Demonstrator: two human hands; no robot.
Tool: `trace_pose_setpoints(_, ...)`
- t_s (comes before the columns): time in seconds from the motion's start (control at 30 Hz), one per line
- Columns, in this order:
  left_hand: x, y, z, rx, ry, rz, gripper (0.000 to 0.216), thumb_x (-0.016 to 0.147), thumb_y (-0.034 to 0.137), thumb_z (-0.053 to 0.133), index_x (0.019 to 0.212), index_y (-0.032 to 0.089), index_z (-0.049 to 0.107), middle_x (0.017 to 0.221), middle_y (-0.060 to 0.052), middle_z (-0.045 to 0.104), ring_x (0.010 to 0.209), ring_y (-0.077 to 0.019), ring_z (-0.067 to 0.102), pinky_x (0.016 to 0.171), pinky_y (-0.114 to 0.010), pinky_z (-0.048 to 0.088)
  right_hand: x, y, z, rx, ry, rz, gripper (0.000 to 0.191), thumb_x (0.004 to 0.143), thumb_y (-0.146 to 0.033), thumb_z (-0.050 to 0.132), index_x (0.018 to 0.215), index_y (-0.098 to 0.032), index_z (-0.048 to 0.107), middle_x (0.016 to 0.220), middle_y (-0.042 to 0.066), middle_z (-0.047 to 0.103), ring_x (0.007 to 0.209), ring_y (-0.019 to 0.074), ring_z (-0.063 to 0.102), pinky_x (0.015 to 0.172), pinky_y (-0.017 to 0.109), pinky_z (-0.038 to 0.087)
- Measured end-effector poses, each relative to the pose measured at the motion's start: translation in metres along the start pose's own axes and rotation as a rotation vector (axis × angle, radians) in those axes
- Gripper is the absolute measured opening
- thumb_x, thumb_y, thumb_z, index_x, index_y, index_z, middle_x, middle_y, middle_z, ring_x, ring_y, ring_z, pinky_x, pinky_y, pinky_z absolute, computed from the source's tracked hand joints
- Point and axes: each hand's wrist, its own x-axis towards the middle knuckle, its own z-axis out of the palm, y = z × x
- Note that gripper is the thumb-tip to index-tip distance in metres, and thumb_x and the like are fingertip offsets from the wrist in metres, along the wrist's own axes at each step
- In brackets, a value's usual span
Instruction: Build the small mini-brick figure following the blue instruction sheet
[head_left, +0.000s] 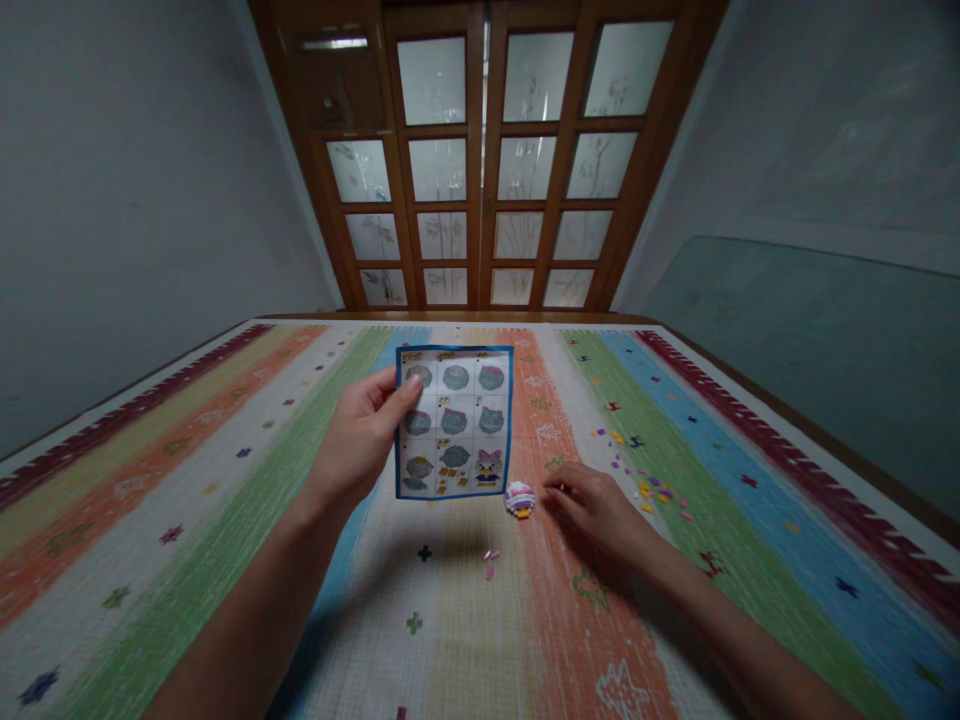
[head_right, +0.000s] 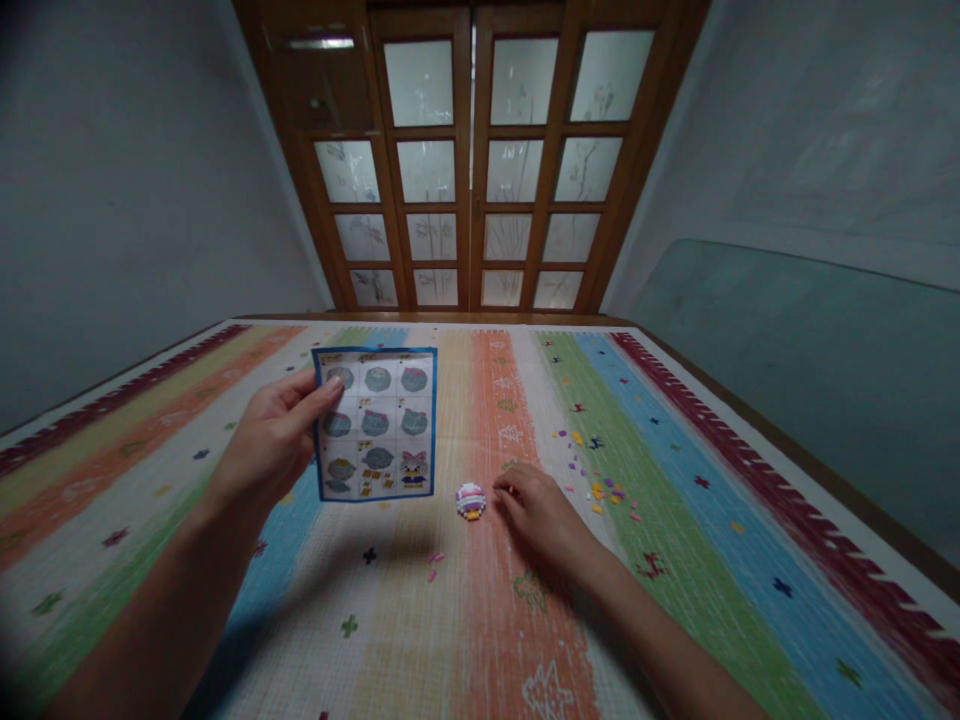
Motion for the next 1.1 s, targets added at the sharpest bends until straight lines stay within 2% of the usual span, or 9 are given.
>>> trace_pose_setpoints(0.77,-0.0005,0.0014,0.0008,-0.006,0.004,-0.019,0.022,0.072,0.035,0.069,0.08,0.014,0.067,0.062,0.0,0.066,0.053,-0.0117,0.058,0.051,-0.02,0.045,-0.0014,-0.0029,0.0046,0.006,-0.02,0.018,0.017,0.086,-0.019,0.048,0.08,-0.016,0.063,0.08,0.007,0.065,0.076,0.0168,0.059,0.069,0.028,0.044)
trace_pose_setpoints(1.1,-0.0005,0.0013,0.0001,0.029,0.005,-0.018,0.025,0.073,0.037,0.067,0.082,0.014,0.067,0.066,-0.002,0.068,0.056,-0.0148,0.061,0.052,-0.023,0.046,-0.0013,-0.0051,0.0027,0.034,-0.027,0.011,0.019,0.088,-0.021,0.047,0.081,-0.017,0.064,0.083,0.008,0.066,0.079,0.0182,0.059,0.071,0.03,0.045)
